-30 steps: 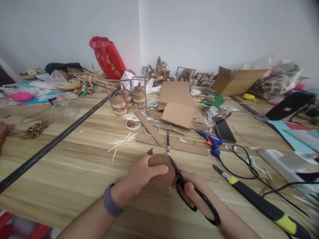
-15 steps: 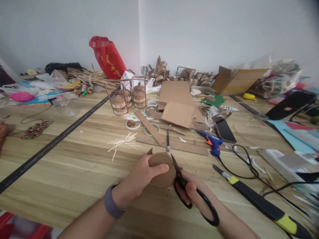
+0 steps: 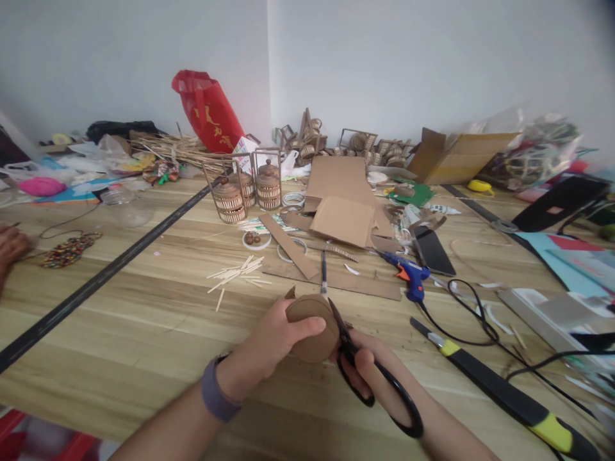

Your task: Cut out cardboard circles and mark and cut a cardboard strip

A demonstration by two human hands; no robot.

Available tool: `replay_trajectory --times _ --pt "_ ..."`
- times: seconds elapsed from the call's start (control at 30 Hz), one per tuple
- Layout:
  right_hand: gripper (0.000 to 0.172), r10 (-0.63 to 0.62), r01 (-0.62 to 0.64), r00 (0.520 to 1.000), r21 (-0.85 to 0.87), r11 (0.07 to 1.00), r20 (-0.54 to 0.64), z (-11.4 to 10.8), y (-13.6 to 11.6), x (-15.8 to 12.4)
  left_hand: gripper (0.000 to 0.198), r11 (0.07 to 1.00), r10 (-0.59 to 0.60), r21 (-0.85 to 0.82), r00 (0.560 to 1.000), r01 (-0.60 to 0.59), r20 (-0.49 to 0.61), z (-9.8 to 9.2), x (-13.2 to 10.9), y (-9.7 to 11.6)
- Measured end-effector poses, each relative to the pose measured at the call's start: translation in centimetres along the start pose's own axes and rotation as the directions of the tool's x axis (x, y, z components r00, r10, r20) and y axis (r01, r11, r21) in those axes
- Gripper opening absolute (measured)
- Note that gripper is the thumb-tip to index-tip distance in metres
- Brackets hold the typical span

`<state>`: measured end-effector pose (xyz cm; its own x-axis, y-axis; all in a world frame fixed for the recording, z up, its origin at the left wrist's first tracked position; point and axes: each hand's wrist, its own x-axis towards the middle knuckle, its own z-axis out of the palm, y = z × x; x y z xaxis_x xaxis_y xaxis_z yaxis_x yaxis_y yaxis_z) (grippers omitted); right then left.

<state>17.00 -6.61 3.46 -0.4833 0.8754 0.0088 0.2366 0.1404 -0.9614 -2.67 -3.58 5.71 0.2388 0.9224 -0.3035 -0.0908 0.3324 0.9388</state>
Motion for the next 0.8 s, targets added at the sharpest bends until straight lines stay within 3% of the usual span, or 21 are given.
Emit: replay_trajectory --times 0.23,0.8 --pt "0.082 -0.009 0.009 1.0 0.025 1.0 0.009 -0.01 0.4 -0.06 0.031 1.0 0.014 -0.019 0.998 -0.013 0.064 -0.12 0.03 -0.17" --pt "0.077 0.051 -0.051 0.999 0.01 0.999 0.005 -0.31 -0.38 -0.29 0.034 1.0 -0.003 0.019 0.999 0.002 0.05 -0.28 0.26 -0.48"
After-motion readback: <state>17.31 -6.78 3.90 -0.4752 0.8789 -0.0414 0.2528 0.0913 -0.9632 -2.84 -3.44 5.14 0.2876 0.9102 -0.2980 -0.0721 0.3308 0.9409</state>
